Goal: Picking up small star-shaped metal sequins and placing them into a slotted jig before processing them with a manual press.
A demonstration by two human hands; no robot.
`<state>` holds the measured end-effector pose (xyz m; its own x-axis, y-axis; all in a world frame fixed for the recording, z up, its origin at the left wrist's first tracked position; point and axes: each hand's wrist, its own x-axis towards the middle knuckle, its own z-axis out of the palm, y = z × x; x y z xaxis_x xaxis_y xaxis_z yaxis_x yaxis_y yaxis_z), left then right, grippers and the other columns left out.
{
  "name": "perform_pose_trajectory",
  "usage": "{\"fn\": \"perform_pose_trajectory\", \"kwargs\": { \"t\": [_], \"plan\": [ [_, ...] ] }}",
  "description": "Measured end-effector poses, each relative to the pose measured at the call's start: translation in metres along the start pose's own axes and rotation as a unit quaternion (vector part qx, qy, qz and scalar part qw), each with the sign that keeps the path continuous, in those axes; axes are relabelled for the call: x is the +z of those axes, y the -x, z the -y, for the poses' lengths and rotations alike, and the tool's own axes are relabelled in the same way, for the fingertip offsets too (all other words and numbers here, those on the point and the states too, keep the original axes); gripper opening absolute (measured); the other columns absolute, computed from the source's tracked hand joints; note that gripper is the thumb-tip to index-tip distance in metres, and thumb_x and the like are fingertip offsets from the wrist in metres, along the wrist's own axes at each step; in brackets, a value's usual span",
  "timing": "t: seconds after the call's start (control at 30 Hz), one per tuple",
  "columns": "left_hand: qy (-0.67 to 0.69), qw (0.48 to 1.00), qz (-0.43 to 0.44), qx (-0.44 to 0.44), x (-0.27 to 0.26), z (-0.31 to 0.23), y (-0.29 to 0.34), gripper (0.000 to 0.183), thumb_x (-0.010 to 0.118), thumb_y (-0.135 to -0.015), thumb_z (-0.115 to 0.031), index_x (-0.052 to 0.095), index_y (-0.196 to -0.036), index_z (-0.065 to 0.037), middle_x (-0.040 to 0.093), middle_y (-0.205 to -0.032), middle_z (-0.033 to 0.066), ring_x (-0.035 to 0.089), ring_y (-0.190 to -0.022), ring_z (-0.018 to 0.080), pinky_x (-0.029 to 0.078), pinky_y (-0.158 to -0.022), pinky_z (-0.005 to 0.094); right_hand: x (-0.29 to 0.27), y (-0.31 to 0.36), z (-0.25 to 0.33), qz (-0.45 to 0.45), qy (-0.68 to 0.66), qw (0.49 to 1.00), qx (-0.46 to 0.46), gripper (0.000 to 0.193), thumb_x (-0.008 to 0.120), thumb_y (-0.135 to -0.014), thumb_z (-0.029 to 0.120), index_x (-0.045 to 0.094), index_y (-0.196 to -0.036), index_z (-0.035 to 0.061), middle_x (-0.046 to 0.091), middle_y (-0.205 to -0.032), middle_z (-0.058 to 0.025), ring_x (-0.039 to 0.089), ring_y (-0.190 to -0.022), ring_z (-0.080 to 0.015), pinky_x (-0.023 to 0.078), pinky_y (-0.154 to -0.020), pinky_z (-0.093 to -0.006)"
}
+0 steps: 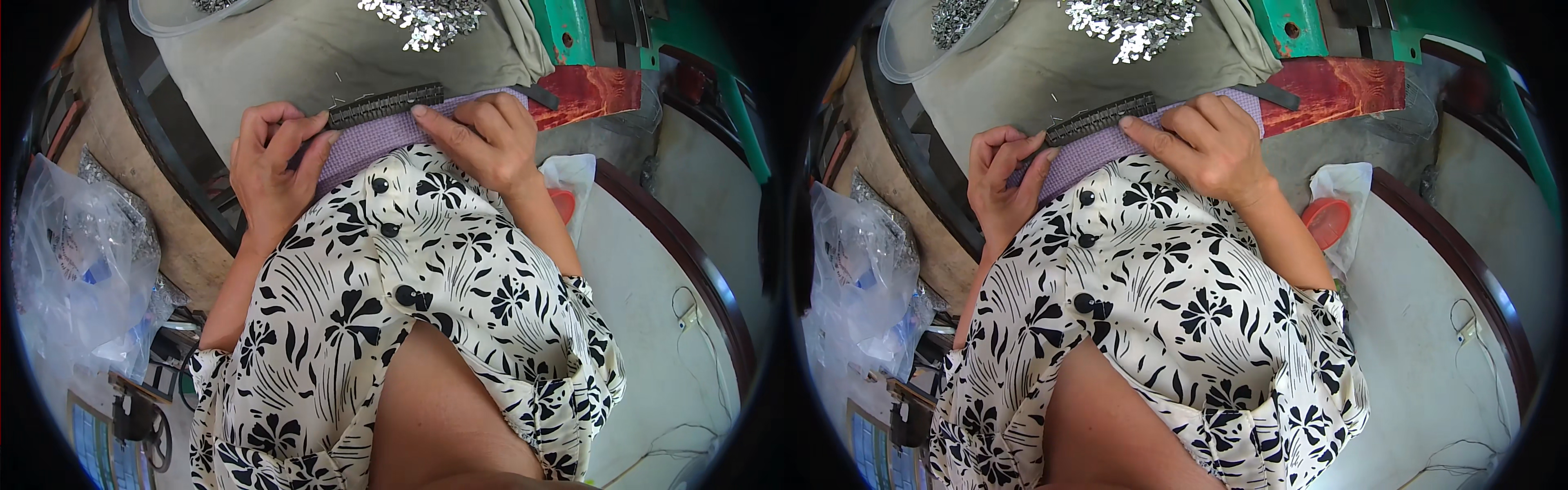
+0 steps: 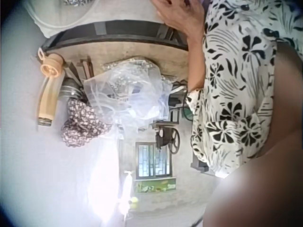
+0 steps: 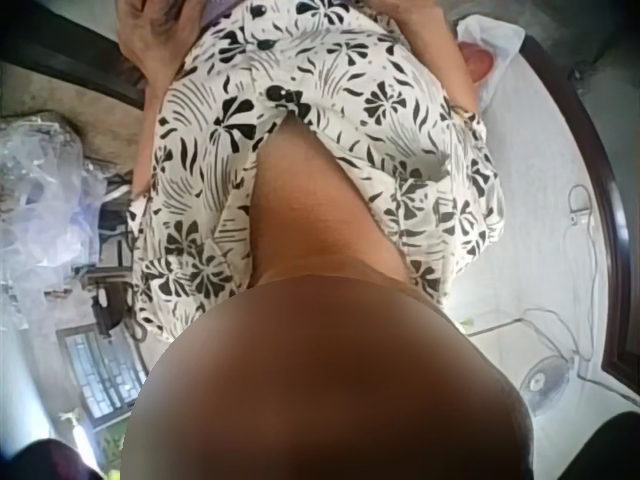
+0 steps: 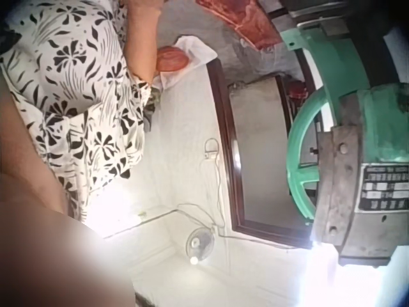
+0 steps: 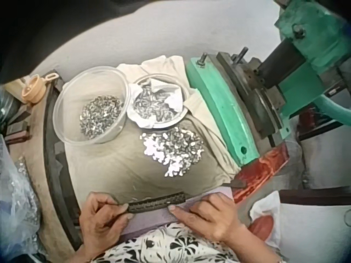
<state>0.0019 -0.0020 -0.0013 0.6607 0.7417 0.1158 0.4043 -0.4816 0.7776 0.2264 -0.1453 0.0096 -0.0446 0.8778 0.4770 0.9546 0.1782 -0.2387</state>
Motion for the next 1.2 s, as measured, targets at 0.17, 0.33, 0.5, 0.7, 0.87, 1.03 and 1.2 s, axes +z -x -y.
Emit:
{"fn": "perform_pose_trajectory", "kwargs": {
  "t": [0.17, 0.33, 0.5, 0.7, 0.87, 1.03, 1.2],
  "plan": [
    [-0.003, 1.000, 0.002, -0.005, -0.001, -0.002, -0.002, 0.025, 0.085, -0.075, -0.015, 0.076, -0.099, -0.014, 0.062, -0.096, -0.0004, 0.059, -0.078, 0.0169, 0.043, -0.070, 0.0314, 0.004, -0.007, -0.001, -0.004, 0.013, 1.000, 0.009, 0.045, 0.082, -0.060, 0.007, 0.080, -0.103, 0.0180, 0.054, -0.074, 0.0026, 0.051, -0.065, -0.0157, 0.039, -0.052, -0.0285],
    [-0.012, 0.999, 0.022, -0.027, -0.004, -0.007, -0.006, 0.024, 0.084, -0.076, -0.016, 0.076, -0.099, -0.013, 0.062, -0.098, 0.0008, 0.059, -0.078, 0.0182, 0.044, -0.069, 0.0320, 0.005, -0.011, 0.001, -0.013, -0.001, 1.000, 0.027, 0.039, 0.084, -0.062, 0.005, 0.079, -0.100, 0.0157, 0.054, -0.074, 0.0017, 0.051, -0.065, -0.0162, 0.040, -0.052, -0.0293],
    [-0.011, 0.999, 0.020, -0.043, -0.004, -0.008, -0.005, 0.024, 0.083, -0.076, -0.016, 0.076, -0.099, -0.011, 0.062, -0.099, 0.0008, 0.059, -0.078, 0.0187, 0.044, -0.070, 0.0317, -0.022, 0.017, -0.013, -0.039, 0.018, 0.991, 0.129, 0.034, 0.083, -0.069, 0.001, 0.079, -0.102, 0.0100, 0.061, -0.080, -0.0020, 0.056, -0.069, -0.0175, 0.045, -0.059, -0.0292],
    [0.000, 0.997, 0.034, -0.071, -0.007, -0.012, -0.009, 0.023, 0.082, -0.078, -0.015, 0.074, -0.098, -0.009, 0.062, -0.100, 0.0013, 0.057, -0.073, 0.0181, 0.045, -0.070, 0.0311, -0.060, 0.068, -0.045, 0.006, -0.001, 0.940, 0.342, 0.038, 0.084, -0.074, 0.005, 0.076, -0.111, 0.0069, 0.065, -0.103, -0.0090, 0.061, -0.090, -0.0198, 0.050, -0.078, -0.0291],
    [0.050, 0.994, 0.045, -0.084, -0.011, -0.015, -0.016, 0.021, 0.080, -0.080, -0.012, 0.070, -0.096, -0.004, 0.061, -0.098, 0.0034, 0.054, -0.068, 0.0155, 0.046, -0.065, 0.0292, -0.065, 0.068, -0.048, 0.023, -0.028, 0.907, 0.419, 0.032, 0.082, -0.077, 0.001, 0.076, -0.109, 0.0040, 0.067, -0.096, -0.0076, 0.064, -0.084, -0.0150, 0.051, -0.077, -0.0266],
    [0.113, 0.988, 0.040, -0.093, -0.019, -0.009, -0.022, 0.015, 0.074, -0.089, -0.012, 0.066, -0.092, 0.000, 0.060, -0.090, 0.0053, 0.054, -0.067, 0.0134, 0.046, -0.064, 0.0272, -0.084, 0.071, -0.043, 0.000, -0.051, 0.910, 0.412, 0.030, 0.082, -0.076, 0.000, 0.077, -0.106, 0.0023, 0.069, -0.098, -0.0075, 0.065, -0.084, -0.0141, 0.052, -0.077, -0.0263],
    [0.072, 0.993, 0.054, -0.082, -0.023, -0.016, -0.028, 0.017, 0.069, -0.094, -0.015, 0.064, -0.089, 0.001, 0.058, -0.085, 0.0070, 0.057, -0.067, 0.0157, 0.046, -0.065, 0.0293, -0.083, 0.029, -0.015, -0.004, -0.133, 0.923, 0.360, 0.032, 0.083, -0.073, -0.002, 0.077, -0.104, 0.0006, 0.069, -0.098, -0.0090, 0.065, -0.086, -0.0152, 0.052, -0.077, -0.0270]
  ]
}}
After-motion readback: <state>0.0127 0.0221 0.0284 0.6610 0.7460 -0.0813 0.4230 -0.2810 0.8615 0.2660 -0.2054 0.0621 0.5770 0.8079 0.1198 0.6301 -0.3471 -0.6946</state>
